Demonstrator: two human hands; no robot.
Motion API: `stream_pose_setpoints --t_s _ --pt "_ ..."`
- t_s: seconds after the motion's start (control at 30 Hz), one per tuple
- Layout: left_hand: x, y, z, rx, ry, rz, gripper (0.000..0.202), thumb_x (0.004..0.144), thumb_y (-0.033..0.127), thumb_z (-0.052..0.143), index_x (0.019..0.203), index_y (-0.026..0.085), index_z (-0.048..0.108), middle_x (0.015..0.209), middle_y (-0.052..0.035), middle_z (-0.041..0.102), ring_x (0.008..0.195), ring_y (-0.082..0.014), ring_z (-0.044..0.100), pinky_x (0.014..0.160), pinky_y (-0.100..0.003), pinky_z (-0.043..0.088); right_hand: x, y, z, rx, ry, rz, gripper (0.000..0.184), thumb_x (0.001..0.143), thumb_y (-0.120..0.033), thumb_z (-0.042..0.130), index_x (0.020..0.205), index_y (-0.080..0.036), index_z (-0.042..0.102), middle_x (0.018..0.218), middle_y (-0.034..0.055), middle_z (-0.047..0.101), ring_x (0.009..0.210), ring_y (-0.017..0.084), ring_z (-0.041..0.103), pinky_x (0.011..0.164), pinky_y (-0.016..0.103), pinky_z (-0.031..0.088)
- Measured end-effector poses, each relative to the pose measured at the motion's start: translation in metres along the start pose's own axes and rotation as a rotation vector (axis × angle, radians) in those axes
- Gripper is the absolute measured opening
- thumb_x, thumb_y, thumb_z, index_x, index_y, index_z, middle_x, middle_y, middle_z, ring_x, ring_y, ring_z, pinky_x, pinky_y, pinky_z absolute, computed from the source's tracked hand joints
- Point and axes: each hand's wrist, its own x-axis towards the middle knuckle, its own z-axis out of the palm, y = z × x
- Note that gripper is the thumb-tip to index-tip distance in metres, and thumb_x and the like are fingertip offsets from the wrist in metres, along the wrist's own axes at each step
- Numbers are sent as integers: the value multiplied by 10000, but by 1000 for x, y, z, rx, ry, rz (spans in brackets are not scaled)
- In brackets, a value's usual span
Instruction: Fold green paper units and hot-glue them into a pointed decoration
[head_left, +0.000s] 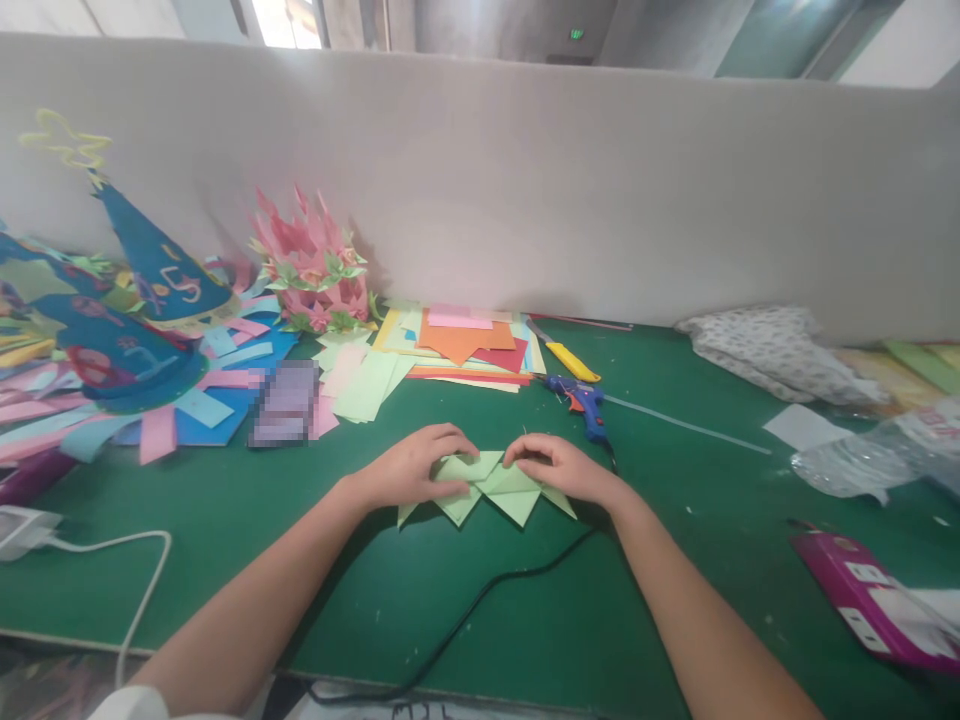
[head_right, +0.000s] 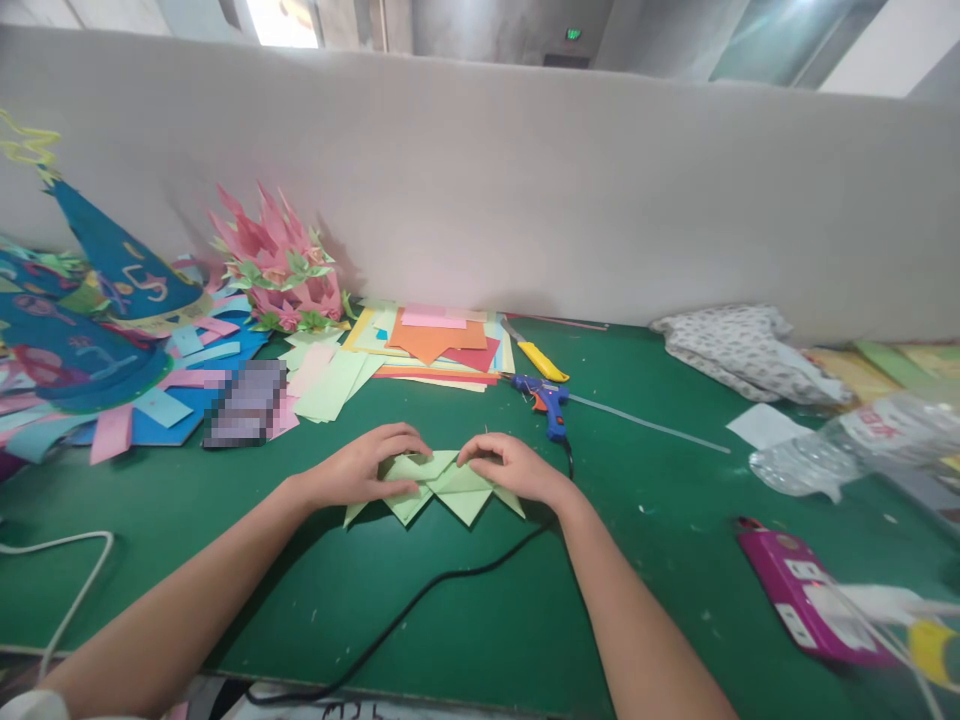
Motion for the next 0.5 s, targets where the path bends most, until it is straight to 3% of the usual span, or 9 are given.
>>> stream_pose_setpoints --t_s 0.2,0.5 --pt "0 1 2 77 -69 5 329 785 347 628 1090 226 609 1077 -94 555 956 -208 557 832 -281 441 0 3 2 69 69 18 130 826 -290 549 916 -199 529 814 1 513 744 139 490 685 265 409" --pt "1 1 0 60 -42 42 320 782 331 633 1081 222 607 1050 -85 592 959 -206 575 848 -283 443 0 6 4 23 96 3 108 839 -251 521 931 -217 477 838 -6 484 787 140 470 741 275 396"
